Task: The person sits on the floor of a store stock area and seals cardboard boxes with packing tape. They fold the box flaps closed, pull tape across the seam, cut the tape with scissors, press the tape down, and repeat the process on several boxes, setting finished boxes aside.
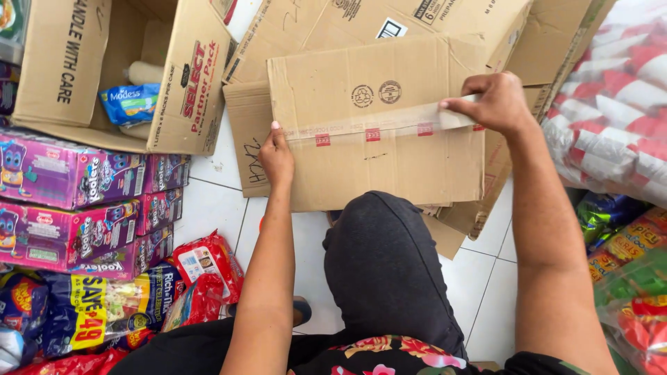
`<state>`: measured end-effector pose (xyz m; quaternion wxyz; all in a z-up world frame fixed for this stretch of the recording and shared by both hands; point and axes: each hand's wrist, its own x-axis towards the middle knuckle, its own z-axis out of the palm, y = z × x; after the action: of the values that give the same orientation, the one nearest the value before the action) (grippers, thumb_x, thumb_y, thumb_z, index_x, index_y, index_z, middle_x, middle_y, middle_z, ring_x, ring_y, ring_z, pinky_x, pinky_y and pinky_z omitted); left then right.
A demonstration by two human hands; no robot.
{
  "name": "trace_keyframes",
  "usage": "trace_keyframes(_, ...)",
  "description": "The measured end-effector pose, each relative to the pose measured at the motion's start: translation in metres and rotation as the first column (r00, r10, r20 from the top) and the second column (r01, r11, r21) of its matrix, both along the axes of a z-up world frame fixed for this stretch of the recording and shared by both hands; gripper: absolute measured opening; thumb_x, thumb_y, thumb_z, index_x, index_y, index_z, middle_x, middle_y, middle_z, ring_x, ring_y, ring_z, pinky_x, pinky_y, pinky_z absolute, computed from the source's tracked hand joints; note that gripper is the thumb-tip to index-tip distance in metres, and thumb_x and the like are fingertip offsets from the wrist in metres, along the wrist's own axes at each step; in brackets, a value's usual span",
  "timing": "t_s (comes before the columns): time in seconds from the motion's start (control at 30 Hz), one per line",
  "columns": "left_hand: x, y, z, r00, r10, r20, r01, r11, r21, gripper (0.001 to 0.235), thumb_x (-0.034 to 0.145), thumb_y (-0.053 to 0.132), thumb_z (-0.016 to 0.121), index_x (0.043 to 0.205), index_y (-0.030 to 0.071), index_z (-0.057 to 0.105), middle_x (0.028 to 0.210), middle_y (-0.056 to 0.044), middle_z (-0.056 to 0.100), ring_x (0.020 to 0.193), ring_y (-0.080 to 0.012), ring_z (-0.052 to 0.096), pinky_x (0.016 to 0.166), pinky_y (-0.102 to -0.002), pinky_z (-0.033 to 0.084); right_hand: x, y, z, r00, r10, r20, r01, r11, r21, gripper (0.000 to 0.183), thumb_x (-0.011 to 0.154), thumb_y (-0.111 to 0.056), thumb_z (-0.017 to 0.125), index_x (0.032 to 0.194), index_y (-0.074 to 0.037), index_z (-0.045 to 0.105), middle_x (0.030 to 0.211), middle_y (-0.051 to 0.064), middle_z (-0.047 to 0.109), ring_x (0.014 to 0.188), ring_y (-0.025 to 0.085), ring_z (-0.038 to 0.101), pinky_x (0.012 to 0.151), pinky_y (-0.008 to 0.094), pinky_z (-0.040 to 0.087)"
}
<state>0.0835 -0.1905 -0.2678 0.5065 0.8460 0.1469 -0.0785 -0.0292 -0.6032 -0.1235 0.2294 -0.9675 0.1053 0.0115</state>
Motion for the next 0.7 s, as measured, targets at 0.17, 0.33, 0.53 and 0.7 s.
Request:
trace_keyframes(0.17,-0.003,0.000,-0.011,0.995,-0.015,0.099,0.015,1.000,0.001,0.061,0.102,0.056,0.048,0.117,0.004,0.075,0.098,-0.020,0.077,0.092,-0.0311,0.075,0.082,-0.040,0.055,-0.025,-0.025,-0.001,0.993,0.014,0.117,0.006,0.985,-0.174,0.054,0.099,-0.058,0.082,0.079,-0.009,0.074,0.059,0.006,0.060,0.058,0.025,0.061,0.060,0.039,0.049)
trace_keyframes(0.33,-0.007,0.004,0.000,0.998,-0.016,0.058,0.016,1.000,0.012,0.061,0.103,0.057,0.048,0.117,0.004,0.075,0.095,-0.017,0.078,0.091,-0.0288,0.074,0.082,-0.039,0.054,-0.048,-0.059,0.001,0.970,0.079,0.228,0.013,0.927,-0.375,0.049,0.101,-0.055,0.079,0.076,-0.014,0.076,0.059,-0.001,0.064,0.054,0.020,0.059,0.074,0.039,0.052)
trace_keyframes(0.53,-0.003,0.004,-0.005,0.997,-0.011,0.073,0.008,0.999,0.033,0.063,0.102,0.058,0.046,0.113,0.004,0.076,0.090,-0.017,0.077,0.081,-0.0276,0.072,0.077,-0.039,0.054,-0.069,-0.070,-0.027,0.984,-0.024,0.176,0.096,0.905,-0.415,0.055,0.098,-0.058,0.075,0.066,-0.014,0.069,0.054,0.000,0.057,0.055,0.022,0.057,0.080,0.039,0.049)
trace_keyframes(0.7,-0.005,0.005,-0.003,0.998,-0.015,0.057,0.013,0.999,0.040,0.065,0.103,0.059,0.046,0.108,0.002,0.076,0.086,-0.017,0.077,0.080,-0.0285,0.072,0.078,-0.039,0.054,-0.076,-0.065,-0.044,0.949,0.041,0.313,0.113,0.882,-0.457,0.052,0.100,-0.052,0.081,0.066,-0.015,0.067,0.059,0.000,0.060,0.060,0.023,0.057,0.082,0.038,0.044)
